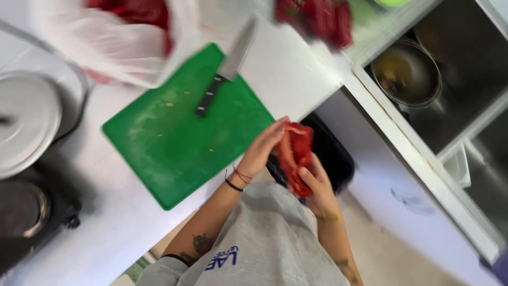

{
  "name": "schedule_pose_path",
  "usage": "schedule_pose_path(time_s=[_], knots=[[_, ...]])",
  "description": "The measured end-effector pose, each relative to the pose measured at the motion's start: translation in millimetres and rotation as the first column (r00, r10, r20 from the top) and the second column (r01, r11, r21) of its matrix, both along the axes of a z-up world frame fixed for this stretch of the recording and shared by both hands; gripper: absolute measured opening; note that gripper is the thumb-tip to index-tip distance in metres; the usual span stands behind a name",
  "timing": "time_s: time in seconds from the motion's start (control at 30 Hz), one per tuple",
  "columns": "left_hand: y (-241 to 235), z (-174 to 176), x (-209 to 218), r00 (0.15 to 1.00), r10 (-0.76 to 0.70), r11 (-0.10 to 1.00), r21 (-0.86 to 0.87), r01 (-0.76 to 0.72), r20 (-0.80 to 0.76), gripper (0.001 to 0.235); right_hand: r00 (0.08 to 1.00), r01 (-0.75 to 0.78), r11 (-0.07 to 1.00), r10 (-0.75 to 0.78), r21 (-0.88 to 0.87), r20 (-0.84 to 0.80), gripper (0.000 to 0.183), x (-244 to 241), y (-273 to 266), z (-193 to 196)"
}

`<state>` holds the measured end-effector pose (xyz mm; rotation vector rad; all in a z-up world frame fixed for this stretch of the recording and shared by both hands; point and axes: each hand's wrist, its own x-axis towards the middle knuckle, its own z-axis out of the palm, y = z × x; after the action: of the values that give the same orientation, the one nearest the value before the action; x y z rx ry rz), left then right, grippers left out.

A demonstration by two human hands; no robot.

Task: Preparing red peppers by removing seeds and stems and cutting them into pieces on a cutting board.

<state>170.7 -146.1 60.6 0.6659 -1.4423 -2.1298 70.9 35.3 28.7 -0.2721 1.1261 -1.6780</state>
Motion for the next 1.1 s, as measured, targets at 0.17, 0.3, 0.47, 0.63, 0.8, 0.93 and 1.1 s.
schedule_pose_path(time_s=[0.17,0.3,0.47,0.63,0.8,0.93,1.1], knots=[[-46.3,-33.3,63.0,0.960,0.276,0.961,-0.018,-0.275,0.046,0.033,0.949,-0.033,0.921,0.151,0.388,-0.277,0.057,-13.8,-67.3,50.3],[-88.4,-62.3,131.5,0.816,0.554,0.832,-0.063,-0.552,0.167,0.022,0.767,-0.083,0.884,0.351,0.460,-0.537,0.059,-6.5,-163.2,108.1],[-123.1,-39.5,172.1,0.720,0.651,0.725,0.085,-0.683,0.240,0.019,0.840,-0.337,0.901,0.419,0.274,-0.343,0.081,32.7,-333.4,186.2],[-148.7,-32.1,178.9,0.714,0.668,0.709,0.110,-0.696,0.210,0.026,0.880,-0.423,0.904,0.393,-0.065,-0.265,0.087,63.4,-396.4,154.6],[-169.3,-33.6,179.4,0.763,0.624,0.757,0.111,-0.644,0.172,0.020,0.911,-0.227,0.965,0.258,0.131,-0.323,0.039,39.4,-355.9,47.8],[-182.4,-29.4,177.9,0.803,0.542,0.808,0.111,-0.579,0.245,0.020,0.871,0.001,0.978,0.101,0.206,-0.481,0.028,-37.4,-347.9,5.5],[-179.8,-32.3,169.4,0.827,0.484,0.841,0.109,-0.530,0.286,0.020,-0.310,0.376,0.923,0.213,0.086,-0.927,0.056,-121.2,-399.5,2.3]])
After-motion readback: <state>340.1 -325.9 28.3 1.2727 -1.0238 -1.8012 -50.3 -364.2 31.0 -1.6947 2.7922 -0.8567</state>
